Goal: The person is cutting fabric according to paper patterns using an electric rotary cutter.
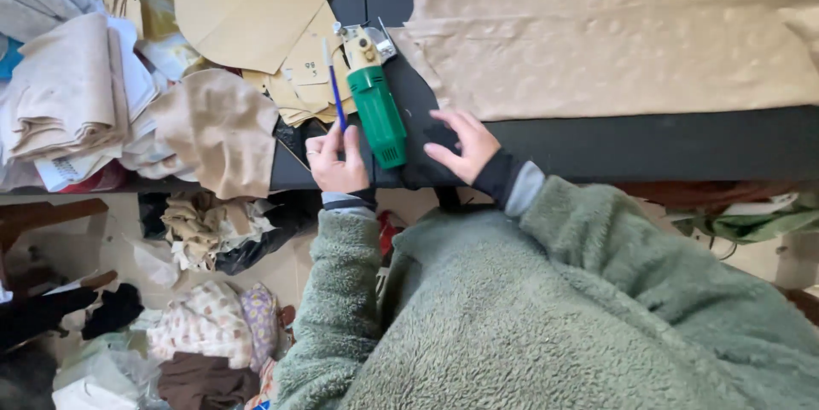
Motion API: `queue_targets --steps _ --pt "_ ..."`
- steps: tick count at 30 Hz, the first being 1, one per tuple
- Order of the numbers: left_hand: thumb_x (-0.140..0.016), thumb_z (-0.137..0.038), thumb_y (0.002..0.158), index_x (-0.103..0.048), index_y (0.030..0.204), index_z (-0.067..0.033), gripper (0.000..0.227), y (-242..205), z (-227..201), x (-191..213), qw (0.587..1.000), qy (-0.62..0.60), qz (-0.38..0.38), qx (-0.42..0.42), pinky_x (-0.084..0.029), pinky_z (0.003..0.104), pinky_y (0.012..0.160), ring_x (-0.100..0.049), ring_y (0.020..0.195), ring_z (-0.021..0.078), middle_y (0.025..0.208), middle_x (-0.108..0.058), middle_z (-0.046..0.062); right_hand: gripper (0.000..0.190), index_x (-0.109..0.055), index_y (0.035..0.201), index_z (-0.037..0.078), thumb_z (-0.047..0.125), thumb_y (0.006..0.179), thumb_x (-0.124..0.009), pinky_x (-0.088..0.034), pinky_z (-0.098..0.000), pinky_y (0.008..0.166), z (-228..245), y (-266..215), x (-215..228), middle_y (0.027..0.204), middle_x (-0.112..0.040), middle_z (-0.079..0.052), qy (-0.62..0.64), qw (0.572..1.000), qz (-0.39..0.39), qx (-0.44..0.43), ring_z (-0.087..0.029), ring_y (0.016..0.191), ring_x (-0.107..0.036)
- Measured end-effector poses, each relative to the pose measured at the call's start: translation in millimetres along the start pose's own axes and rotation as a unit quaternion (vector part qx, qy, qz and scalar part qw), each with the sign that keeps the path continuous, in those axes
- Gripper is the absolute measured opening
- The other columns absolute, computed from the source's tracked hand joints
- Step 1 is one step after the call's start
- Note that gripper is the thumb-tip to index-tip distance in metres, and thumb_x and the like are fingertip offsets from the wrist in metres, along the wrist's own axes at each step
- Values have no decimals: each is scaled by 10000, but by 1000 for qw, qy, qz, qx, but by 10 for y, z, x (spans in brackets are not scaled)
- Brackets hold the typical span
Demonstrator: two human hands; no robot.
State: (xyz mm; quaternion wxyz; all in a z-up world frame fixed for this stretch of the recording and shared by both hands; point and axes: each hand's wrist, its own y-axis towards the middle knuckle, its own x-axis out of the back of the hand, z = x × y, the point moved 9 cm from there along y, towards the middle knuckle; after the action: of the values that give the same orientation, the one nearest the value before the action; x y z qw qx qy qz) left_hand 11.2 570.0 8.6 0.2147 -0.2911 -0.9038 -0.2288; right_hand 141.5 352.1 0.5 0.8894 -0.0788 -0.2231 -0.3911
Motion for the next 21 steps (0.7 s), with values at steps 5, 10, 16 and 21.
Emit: queue_targets --steps 5,10,16,21 --pt "-782 -221 931 -747 1126 -94 235 517 605 75 995 62 -38 72 -537 315 702 -643 761 159 902 -630 56 902 -442 1466 18 455 792 -852 -444 -506 1032 -60 865 -856 1307 -509 -219 -123 988 -88 -17 -426 1209 -518" --pt "-787 -276 913 -752 1107 -140 239 663 657 9 987 149 -55 38 -502 404 757 -666 846 196 894 -683 11 1064 -376 1490 25 413 645 -894 -425 -545 957 -110 1072 -1074 1218 -471 -229 -174 972 -111 -109 -452 1123 -483" --pt "-777 -321 916 -746 1139 -199 256 708 574 -97 979 204 -12 20 -469 428 767 -643 846 204 877 -683 -31 914 -454 1436 61 334 669 -869 -473 -471 1037 -60 928 -685 1182 -563 -193 -134 980 -135 -65 -376 1153 -564" --pt "-817 -349 802 -689 1260 -156 514 666 -247 82 949 290 -97 -76 -362 459 935 -594 1058 305 1171 -655 87 896 -406 1525 -32 273 800 -835 -496 -361 1090 -480 224 99 1398 -604 -177 318 940 11 -121 -235 1257 -613"
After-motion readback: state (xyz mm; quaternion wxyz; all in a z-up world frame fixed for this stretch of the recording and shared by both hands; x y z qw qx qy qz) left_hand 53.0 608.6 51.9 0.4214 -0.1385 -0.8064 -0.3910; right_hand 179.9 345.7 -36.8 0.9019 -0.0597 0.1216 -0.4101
